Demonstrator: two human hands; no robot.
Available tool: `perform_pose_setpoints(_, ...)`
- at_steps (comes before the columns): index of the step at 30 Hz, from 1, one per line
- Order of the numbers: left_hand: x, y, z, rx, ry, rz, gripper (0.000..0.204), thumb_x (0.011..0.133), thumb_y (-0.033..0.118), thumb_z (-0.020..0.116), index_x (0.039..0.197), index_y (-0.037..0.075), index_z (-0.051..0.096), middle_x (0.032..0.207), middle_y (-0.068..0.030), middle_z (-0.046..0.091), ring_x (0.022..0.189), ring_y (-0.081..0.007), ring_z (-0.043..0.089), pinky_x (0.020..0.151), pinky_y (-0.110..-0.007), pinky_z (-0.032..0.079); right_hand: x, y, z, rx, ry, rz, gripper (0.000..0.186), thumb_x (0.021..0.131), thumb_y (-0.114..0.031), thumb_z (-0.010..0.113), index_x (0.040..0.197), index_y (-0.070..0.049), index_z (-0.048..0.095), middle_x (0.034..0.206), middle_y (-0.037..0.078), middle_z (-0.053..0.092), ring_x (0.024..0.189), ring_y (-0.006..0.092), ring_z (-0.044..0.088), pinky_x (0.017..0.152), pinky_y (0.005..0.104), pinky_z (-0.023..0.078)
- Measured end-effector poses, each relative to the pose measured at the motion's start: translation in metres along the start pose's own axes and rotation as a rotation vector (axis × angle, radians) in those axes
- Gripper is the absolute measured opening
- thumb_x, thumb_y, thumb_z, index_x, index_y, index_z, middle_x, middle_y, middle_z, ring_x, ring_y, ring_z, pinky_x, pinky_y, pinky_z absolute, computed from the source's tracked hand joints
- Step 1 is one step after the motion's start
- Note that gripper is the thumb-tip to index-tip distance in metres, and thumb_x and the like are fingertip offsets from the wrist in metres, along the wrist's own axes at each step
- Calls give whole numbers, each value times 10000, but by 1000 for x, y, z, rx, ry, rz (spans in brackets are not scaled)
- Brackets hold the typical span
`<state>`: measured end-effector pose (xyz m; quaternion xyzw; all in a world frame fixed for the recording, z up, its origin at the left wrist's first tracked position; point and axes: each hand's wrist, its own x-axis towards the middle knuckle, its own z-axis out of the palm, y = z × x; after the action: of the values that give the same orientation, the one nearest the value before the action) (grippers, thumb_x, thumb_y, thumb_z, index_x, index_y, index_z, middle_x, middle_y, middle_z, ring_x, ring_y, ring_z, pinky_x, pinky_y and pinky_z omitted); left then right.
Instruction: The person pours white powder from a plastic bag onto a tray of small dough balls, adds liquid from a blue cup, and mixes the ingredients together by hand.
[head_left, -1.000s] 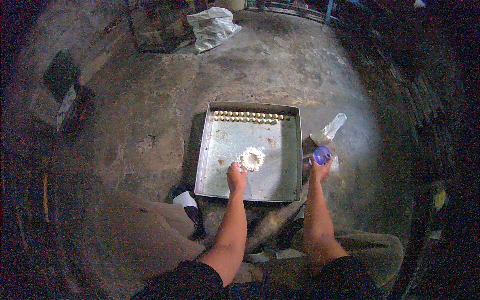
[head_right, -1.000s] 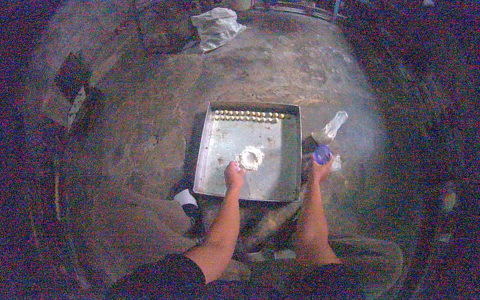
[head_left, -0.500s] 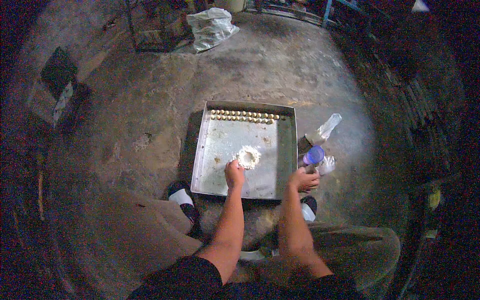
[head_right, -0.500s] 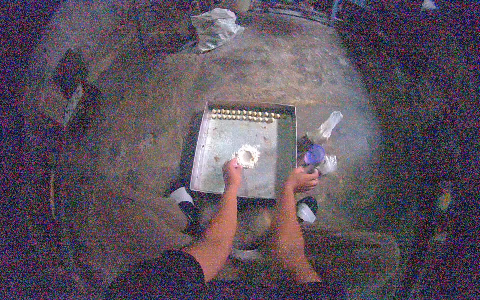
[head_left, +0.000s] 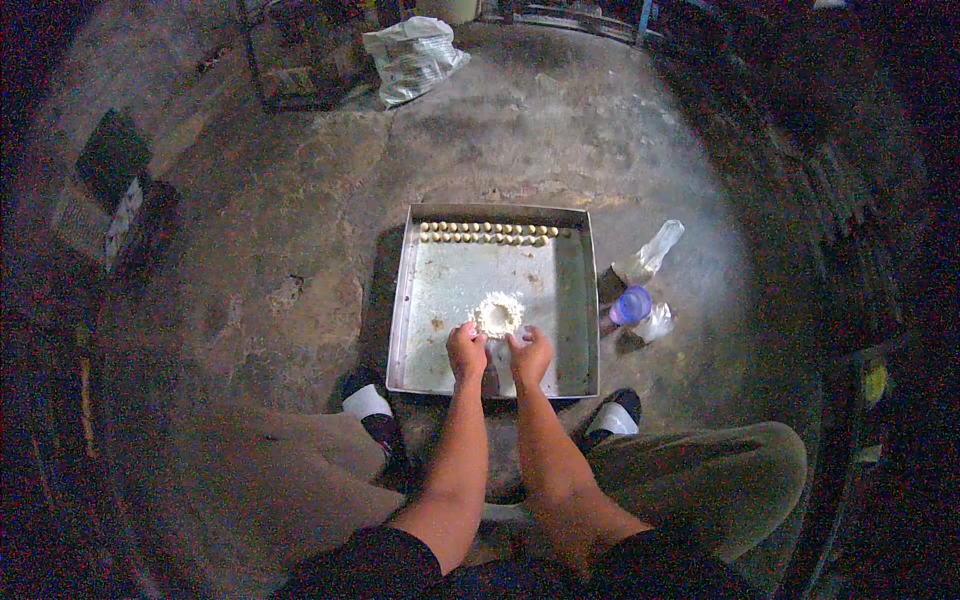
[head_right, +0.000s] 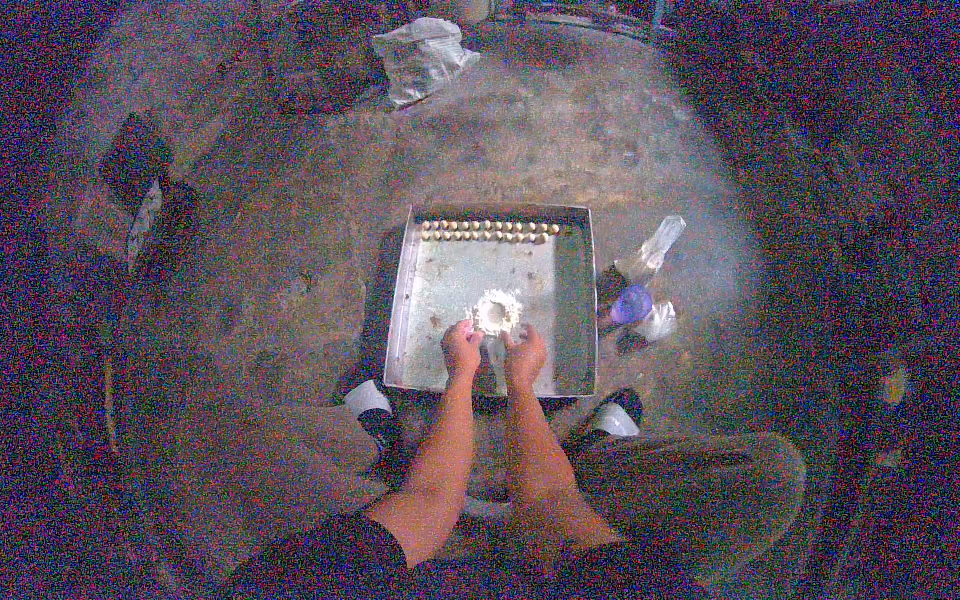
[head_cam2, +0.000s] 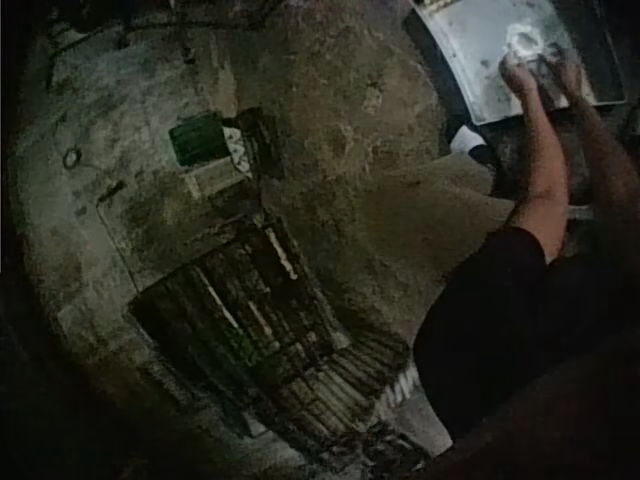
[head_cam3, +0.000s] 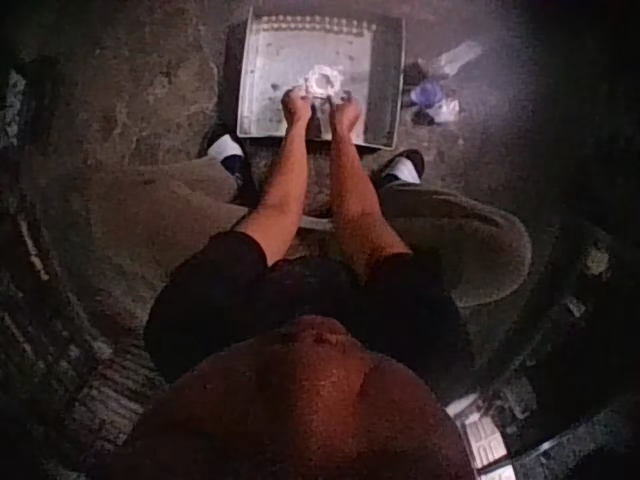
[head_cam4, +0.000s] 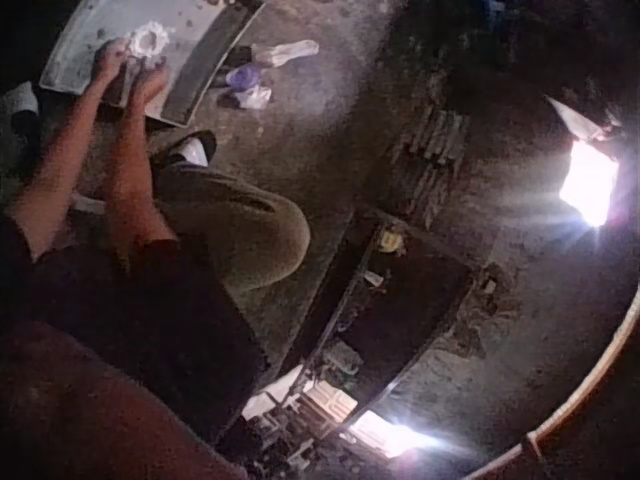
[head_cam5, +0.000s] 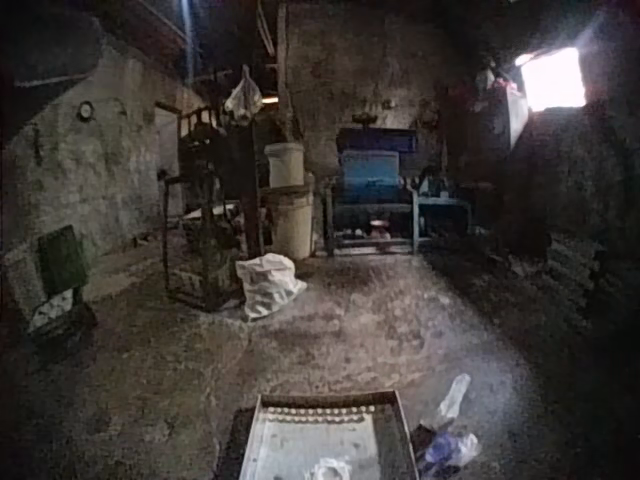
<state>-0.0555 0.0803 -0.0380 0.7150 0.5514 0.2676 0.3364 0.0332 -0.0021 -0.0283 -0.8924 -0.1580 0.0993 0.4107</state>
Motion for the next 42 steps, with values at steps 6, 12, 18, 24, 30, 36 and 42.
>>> perform_pose_setpoints(6, -4, 8, 10, -18, 4, 1, 347, 734, 78, 748, 1064, 9, 665, 974, -178, 644, 903, -336, 639, 816, -418, 507, 2, 9, 7, -62, -1, -118, 442, 654, -217, 866, 1001, -12, 685, 877, 177, 657, 764, 313, 648, 709, 412, 509)
perform_pose_setpoints(12, -4, 1, 13, 151, -91, -45, 344, 762, 119, 737, 1084, 12, 685, 959, -186, 643, 888, -351, 635, 803, -420, 507, -4, 2, 6, -46, -51, -140, 380, 655, -196, 859, 932, -6, 682, 890, 177, 640, 770, 342, 632, 723, 418, 504)
perform_pose_setpoints(18, -1, -16, 20, 38, -92, -6, 336, 750, 115, 744, 1064, 4, 695, 930, -201, 663, 862, -350, 655, 792, -421, 519, -5, -7, 10, -45, -46, -127, 278, 687, -187, 819, 863, -21, 682, 873, 181, 635, 797, 369, 616, 735, 437, 491)
perform_pose_setpoints(24, 0, -19, 26, -13, -61, 16, 303, 725, 111, 760, 1000, 0, 699, 898, -203, 666, 835, -359, 658, 769, -425, 522, -3, 1, 18, -94, -66, -108, 156, 744, -173, 747, 780, -27, 704, 783, 184, 650, 743, 363, 626, 710, 434, 503)
perform_pose_setpoints(30, -6, -2, 20, 96, -70, 21, 179, 727, 111, 758, 841, 16, 657, 807, -201, 642, 788, -382, 636, 706, -452, 493, 9, 17, 12, -103, -36, -66, 134, 751, -157, 731, 809, -37, 728, 770, 202, 679, 693, 357, 665, 676, 400, 528)
perform_pose_setpoints(36, -5, 3, 22, -25, -53, 16, 184, 733, 116, 754, 813, 2, 635, 800, -207, 636, 794, -397, 623, 705, -460, 483, 57, 20, -5, -87, 3, -82, 145, 780, -159, 661, 843, -50, 732, 773, 210, 671, 751, 379, 676, 682, 425, 533)
perform_pose_setpoints(42, -5, -6, 15, 33, -5, 31, 230, 766, 103, 728, 973, 8, 697, 878, -207, 673, 864, -363, 657, 773, -430, 510, 56, -2, -22, -174, -90, 64, 242, 757, -154, 681, 989, -130, 743, 828, 190, 688, 788, 378, 677, 719, 425, 545)
